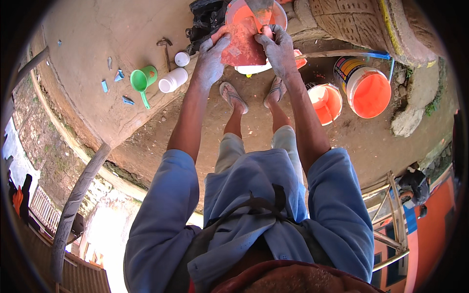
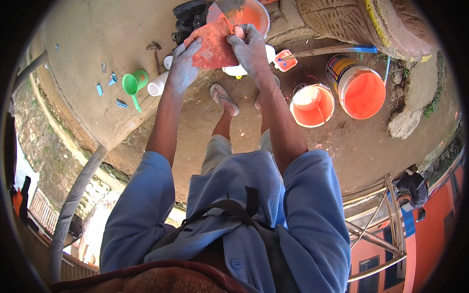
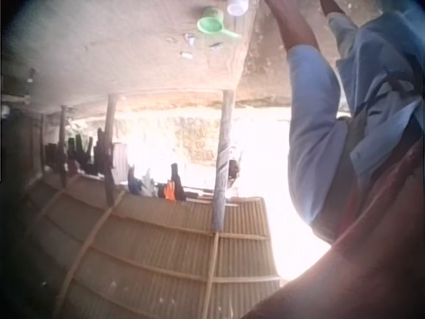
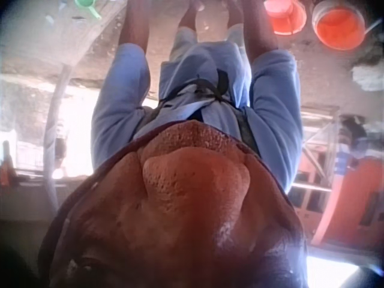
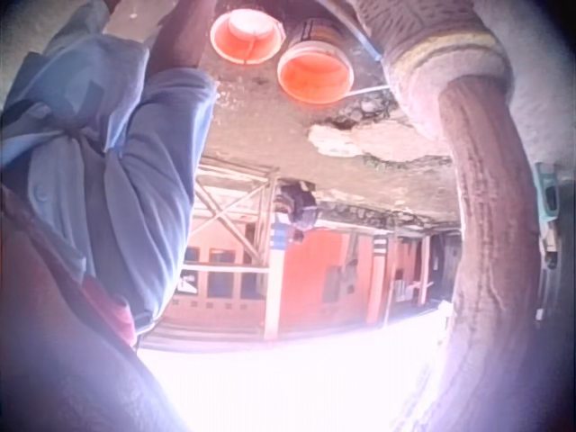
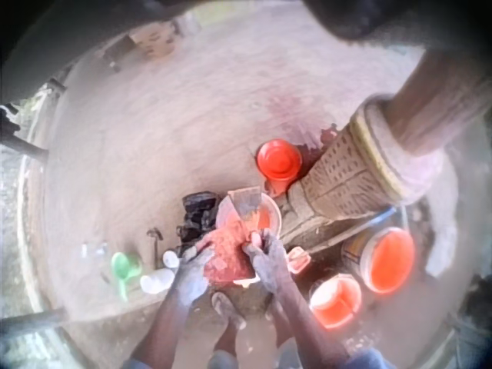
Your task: The person scoops red paint from a bucket into a red bowl using a trowel. They then add a white powder from a bag into the bowl and mix the contents with the trowel. Finally, they add a small amount of liquid from a yellow container and continue mixing.
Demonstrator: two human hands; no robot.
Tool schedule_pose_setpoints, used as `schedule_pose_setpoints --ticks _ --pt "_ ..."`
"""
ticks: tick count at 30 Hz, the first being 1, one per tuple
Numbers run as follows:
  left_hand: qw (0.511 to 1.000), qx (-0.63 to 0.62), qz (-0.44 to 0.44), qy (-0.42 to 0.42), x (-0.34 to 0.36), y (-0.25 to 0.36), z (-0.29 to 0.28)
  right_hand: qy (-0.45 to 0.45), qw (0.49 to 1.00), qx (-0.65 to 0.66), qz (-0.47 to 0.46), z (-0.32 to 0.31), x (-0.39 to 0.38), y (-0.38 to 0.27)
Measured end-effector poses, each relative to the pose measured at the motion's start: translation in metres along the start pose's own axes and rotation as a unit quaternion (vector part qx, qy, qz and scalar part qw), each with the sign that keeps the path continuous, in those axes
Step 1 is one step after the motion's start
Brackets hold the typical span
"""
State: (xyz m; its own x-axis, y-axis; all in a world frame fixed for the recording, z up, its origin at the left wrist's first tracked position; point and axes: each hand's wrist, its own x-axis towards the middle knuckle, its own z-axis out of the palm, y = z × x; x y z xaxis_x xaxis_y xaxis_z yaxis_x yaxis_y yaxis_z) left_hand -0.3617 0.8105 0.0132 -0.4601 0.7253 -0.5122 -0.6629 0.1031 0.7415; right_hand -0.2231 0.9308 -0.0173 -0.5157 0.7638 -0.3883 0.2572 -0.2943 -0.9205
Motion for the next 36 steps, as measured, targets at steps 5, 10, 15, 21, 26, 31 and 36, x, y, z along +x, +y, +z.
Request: schedule_pose_setpoints --ticks 5,10,15,21,26,31,36 --pt "0.972 0.19 0.045 0.127 0.003 0.015 0.012 -0.012 0.984 -0.178 -0.019 -0.032 -0.045 -0.033" --pt "0.975 0.129 0.076 0.166 0.018 -0.019 -0.003 -0.095 0.929 -0.352 -0.065 -0.013 -0.097 -0.019" --pt "0.988 0.064 0.057 0.127 0.018 -0.001 0.006 -0.052 0.973 -0.225 -0.019 -0.001 -0.09 -0.017" --pt "0.982 0.067 0.071 0.163 0.011 -0.038 0.025 0.036 0.977 -0.204 -0.047 0.008 -0.063 -0.012" --pt "0.968 0.157 0.053 0.187 0.006 -0.032 0.02 -0.013 0.969 -0.245 -0.015 0.003 -0.096 -0.017" --pt "0.937 0.285 0.002 0.204 -0.008 -0.014 0.028 -0.03 0.966 -0.255 -0.012 0.0 -0.09 -0.021" --pt "0.922 0.314 0.059 0.219 -0.012 -0.032 0.021 -0.04 0.967 -0.25 -0.027 -0.002 -0.079 -0.024"
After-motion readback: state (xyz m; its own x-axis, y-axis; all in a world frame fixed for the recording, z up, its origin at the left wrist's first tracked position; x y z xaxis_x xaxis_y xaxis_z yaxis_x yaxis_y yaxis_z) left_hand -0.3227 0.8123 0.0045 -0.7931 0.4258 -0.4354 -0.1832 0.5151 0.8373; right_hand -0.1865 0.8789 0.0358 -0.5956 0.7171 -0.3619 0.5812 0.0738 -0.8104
